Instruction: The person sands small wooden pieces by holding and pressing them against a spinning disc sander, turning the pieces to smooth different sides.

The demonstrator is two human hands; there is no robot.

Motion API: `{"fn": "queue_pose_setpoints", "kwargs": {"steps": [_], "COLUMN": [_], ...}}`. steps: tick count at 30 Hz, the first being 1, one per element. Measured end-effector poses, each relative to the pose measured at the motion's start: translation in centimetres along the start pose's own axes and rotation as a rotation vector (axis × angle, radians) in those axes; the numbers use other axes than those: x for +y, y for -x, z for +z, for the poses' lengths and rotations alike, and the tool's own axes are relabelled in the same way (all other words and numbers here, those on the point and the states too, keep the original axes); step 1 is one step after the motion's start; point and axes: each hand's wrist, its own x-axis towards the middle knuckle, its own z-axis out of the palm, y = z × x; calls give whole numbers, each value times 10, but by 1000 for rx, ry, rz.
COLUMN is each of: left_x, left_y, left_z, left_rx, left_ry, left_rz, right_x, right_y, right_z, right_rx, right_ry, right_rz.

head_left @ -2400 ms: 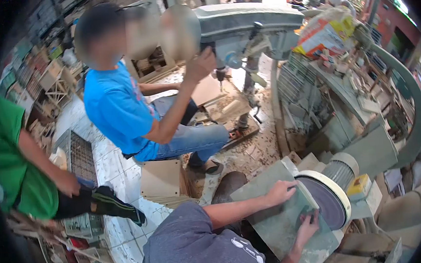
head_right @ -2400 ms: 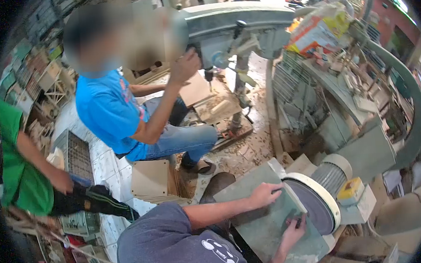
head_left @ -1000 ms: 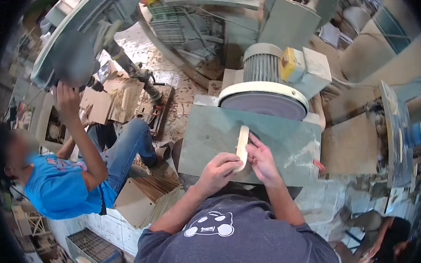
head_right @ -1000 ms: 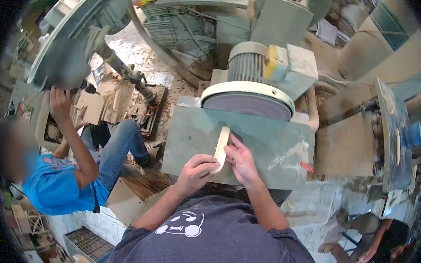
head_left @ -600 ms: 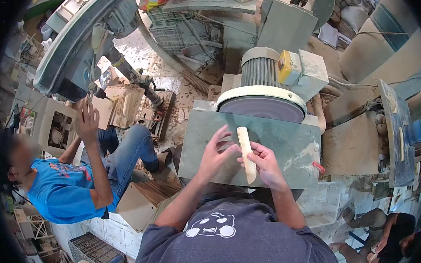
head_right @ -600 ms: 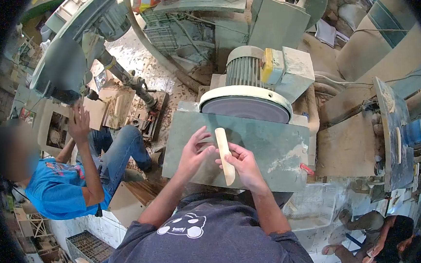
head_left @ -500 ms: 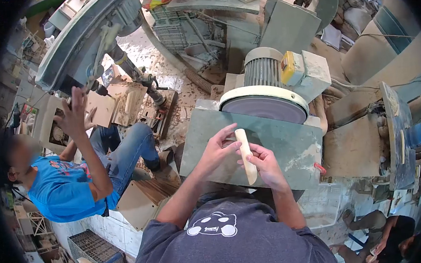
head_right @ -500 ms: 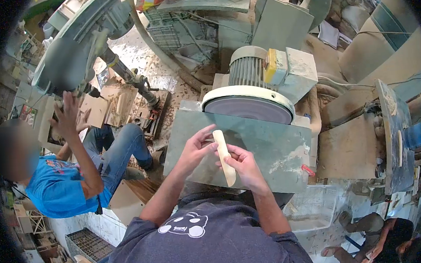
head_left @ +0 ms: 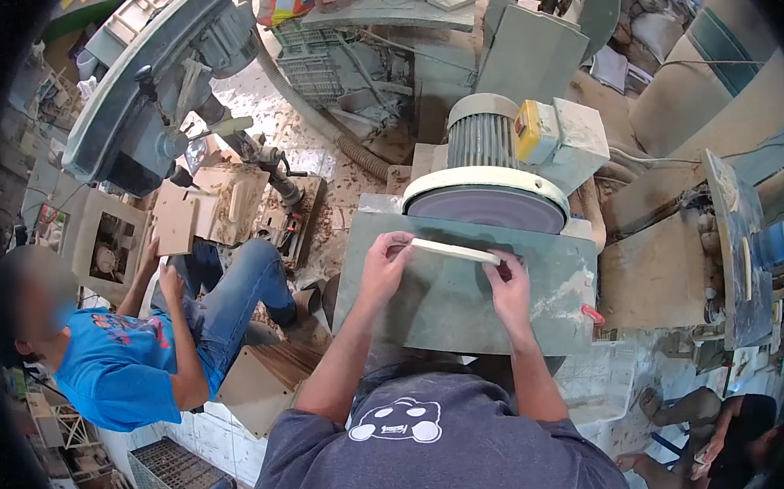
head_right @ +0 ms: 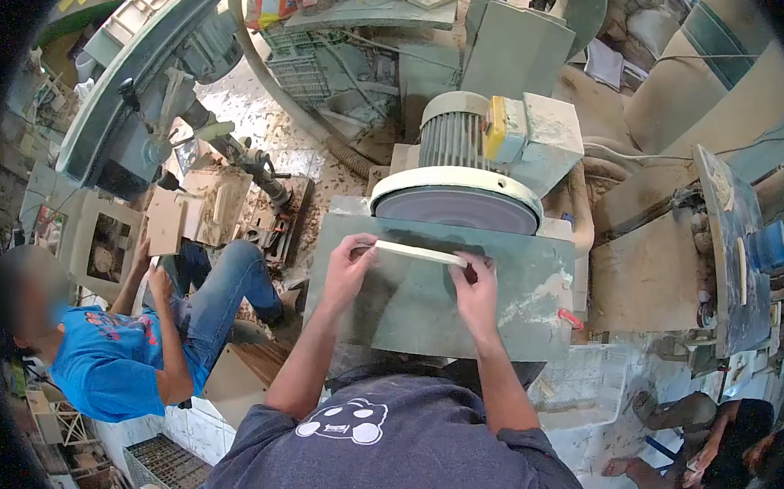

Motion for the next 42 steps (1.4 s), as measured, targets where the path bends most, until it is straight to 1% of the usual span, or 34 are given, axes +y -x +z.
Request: {"fn": "queue_pose_setpoints", "kwargs": {"steps": [1,2,3,4,5,6,7,9,14,16,17,19,20,23,25,28,29,30,31,34,36,38,40,41,42], "left_x": [-3,-6,-9,-8,-7,-5,-3,3,4,1,0,1,4,5,2,2,9,12,11,3,-5,1,5,6,8], "left_y": [-1,-2,-2,-1,-1,0,1,1,-2,-4,-5,-6,-6,-9,-12,-16,-16,-16,-16,-16,-17,-16,-17,-18,-17], "left_z": [3,7,11,15,19,21,24,28,33,33,33,34,35,38,39,38,39,39,39,37,34,31,23,17,11], "left_rx": [-3,32,67,66,110,153,152,168,115,103,87,70,66,71,81,54,18,-18,-18,6,49,71,94,119,146], "left_ry": [2,-104,-210,-208,-224,-240,-240,-290,-207,-186,-195,-203,-174,-137,-131,-177,-249,-321,-322,-363,-289,-279,-269,-256,-242], "left_rz": [3,-12,-29,-26,-16,-7,-7,23,-17,-25,-24,-23,-49,-73,-74,-61,-78,-95,-96,-74,-66,-77,-89,-66,-42], "right_x": [4,6,9,7,5,2,1,3,4,-1,0,6,6,-1,-10,-9,-10,-13,-15,-18,-13,-20,-31,-24,-10], "right_y": [-3,-5,-6,-7,-8,-6,-5,-5,-7,-7,-9,-11,-12,-16,-17,-22,-24,-25,-25,-26,-27,-28,-26,-27,-30], "right_z": [2,4,7,9,9,8,7,5,5,4,6,9,7,4,3,4,4,4,4,6,12,16,16,17,18], "right_rx": [99,101,158,214,214,186,158,144,143,147,148,195,196,156,148,145,147,126,104,44,35,28,-60,-63,7], "right_ry": [116,117,-13,-144,-143,-108,-74,-70,-69,-95,-93,-128,-127,-59,-46,-9,-9,5,20,51,38,26,72,72,112], "right_rz": [-127,-130,-61,8,5,47,89,83,60,140,139,15,14,66,147,105,106,131,156,171,158,144,216,217,88]}}
